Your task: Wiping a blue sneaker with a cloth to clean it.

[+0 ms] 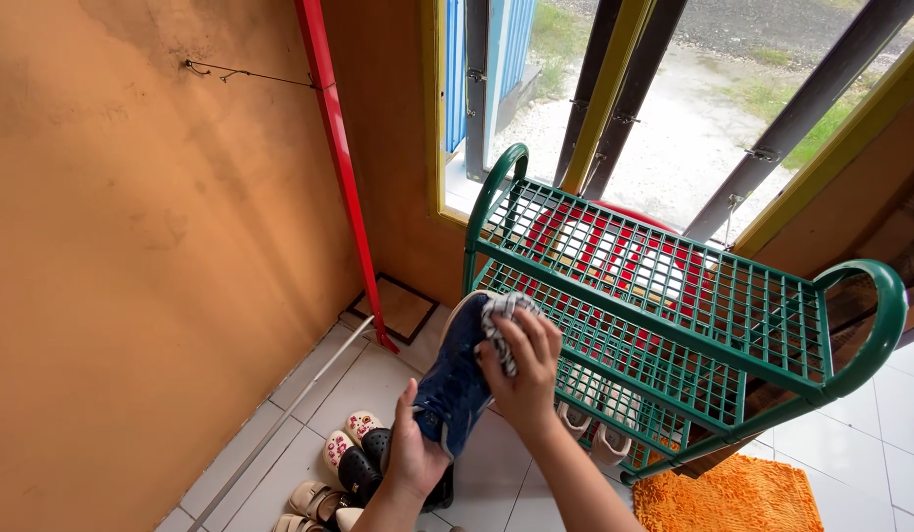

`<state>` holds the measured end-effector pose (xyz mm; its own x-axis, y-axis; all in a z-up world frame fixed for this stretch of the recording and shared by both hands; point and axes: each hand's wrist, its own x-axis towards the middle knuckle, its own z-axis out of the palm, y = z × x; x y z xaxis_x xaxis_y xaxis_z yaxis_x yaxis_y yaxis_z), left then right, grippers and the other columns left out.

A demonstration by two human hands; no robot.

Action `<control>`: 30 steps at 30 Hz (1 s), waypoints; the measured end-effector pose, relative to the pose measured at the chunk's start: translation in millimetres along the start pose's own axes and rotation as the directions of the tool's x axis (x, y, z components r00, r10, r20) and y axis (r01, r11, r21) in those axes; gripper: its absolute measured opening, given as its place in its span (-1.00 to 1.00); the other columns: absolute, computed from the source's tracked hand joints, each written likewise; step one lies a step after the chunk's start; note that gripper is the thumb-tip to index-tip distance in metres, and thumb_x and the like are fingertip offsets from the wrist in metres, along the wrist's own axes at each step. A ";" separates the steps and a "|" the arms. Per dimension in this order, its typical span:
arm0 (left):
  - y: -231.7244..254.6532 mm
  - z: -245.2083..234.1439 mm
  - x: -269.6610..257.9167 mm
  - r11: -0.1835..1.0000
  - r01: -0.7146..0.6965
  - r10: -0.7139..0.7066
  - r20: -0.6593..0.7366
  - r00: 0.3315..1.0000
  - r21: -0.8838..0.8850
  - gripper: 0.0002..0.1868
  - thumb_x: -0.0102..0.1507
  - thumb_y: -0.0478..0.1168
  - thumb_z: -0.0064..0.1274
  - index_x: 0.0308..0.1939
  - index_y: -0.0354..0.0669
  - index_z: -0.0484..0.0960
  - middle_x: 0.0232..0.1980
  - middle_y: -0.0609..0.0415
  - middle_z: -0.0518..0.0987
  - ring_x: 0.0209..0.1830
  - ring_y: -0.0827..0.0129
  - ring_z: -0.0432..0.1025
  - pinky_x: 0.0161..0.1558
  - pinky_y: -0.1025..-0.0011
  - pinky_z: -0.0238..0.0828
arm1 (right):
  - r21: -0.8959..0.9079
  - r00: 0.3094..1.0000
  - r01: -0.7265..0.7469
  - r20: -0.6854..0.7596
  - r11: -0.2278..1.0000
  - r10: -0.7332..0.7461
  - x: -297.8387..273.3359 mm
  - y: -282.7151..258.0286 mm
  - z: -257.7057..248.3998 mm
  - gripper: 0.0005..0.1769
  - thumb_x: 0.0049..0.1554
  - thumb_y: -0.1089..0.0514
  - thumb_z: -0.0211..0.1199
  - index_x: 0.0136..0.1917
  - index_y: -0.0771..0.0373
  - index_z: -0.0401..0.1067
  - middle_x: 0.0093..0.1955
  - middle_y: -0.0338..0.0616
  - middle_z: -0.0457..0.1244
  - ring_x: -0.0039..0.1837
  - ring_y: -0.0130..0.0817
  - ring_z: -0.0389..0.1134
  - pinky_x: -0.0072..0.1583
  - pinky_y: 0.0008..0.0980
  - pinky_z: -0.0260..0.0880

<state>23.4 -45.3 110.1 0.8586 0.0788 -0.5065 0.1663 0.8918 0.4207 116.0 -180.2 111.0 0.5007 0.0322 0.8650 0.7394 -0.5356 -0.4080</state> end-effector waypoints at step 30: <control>15.9 27.5 -14.0 0.970 0.120 -0.143 -0.097 0.985 -0.210 -0.04 0.27 0.42 -0.32 0.47 -0.25 0.40 0.38 -0.29 0.49 0.32 -0.09 0.37 0.36 0.05 0.28 | 0.062 0.979 -0.199 0.057 0.978 0.196 -14.3 7.4 6.1 -0.60 0.16 0.13 0.33 0.28 0.06 0.48 0.34 -0.04 0.23 0.35 0.00 0.18 0.35 0.03 0.23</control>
<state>27.4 -44.5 144.6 0.7747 -0.0065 -0.6323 0.1628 0.9683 0.1894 117.0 -179.5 93.9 0.6603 -0.0255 0.7506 0.6514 -0.4778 -0.5893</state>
